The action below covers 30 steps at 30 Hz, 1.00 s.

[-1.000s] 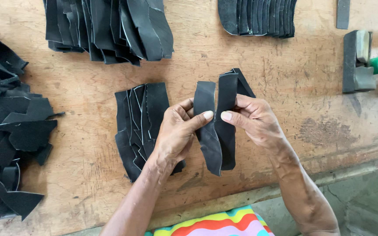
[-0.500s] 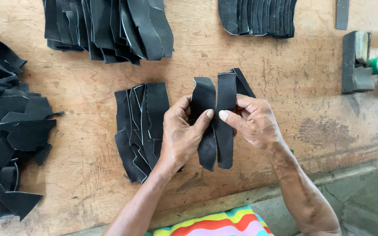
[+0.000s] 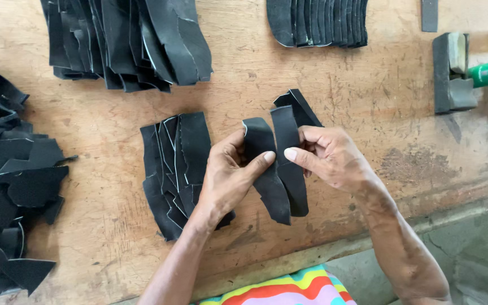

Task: The person repeatedly picks up pairs of black rubber pieces from a wooden workbench, aligns their edges, and presses them together by hand. The person handles the pieces one at a time, turning them over and checking alignment before placing them back on the bench.

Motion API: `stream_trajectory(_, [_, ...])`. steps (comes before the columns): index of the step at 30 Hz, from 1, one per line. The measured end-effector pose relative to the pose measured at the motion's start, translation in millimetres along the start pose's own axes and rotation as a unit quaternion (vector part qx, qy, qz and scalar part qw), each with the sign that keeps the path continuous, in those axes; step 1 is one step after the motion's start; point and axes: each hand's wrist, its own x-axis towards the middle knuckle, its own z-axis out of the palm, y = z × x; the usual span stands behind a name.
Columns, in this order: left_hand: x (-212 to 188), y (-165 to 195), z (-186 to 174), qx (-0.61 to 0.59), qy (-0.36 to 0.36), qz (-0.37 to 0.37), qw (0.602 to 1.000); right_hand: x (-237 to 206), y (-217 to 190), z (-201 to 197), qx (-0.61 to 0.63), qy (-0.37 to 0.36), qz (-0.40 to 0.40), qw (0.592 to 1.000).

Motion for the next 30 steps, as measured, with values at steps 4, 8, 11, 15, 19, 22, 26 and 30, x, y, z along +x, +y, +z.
stream_trajectory(4, [0,-1,-1,-0.002,0.013,-0.01,1.0,1,6,8,-0.011,0.012,0.0,1.0])
stream_trajectory(8, [0,-1,-1,-0.001,0.022,-0.015,1.0,3,5,12,0.021,0.0,-0.022,1.0])
stream_trajectory(11, [1,-1,-1,-0.006,0.019,-0.007,1.0,3,3,12,0.039,-0.009,-0.023,0.999])
stream_trajectory(15, [1,-2,-2,-0.007,0.01,-0.004,1.0,4,4,12,0.016,-0.01,-0.008,1.0])
stream_trajectory(19, [-1,-2,-1,0.012,0.007,0.004,1.0,5,6,11,0.004,-0.018,-0.008,1.0])
stream_trajectory(22, [-2,-1,-1,0.056,0.009,0.0,0.998,6,6,10,-0.026,-0.027,0.002,0.999])
stream_trajectory(26, [1,-1,-3,0.029,-0.03,0.002,0.999,3,6,4,-0.014,-0.046,0.048,0.998])
stream_trajectory(30, [2,-1,-4,0.028,-0.008,-0.038,0.999,0,8,0,-0.027,-0.027,0.02,0.999])
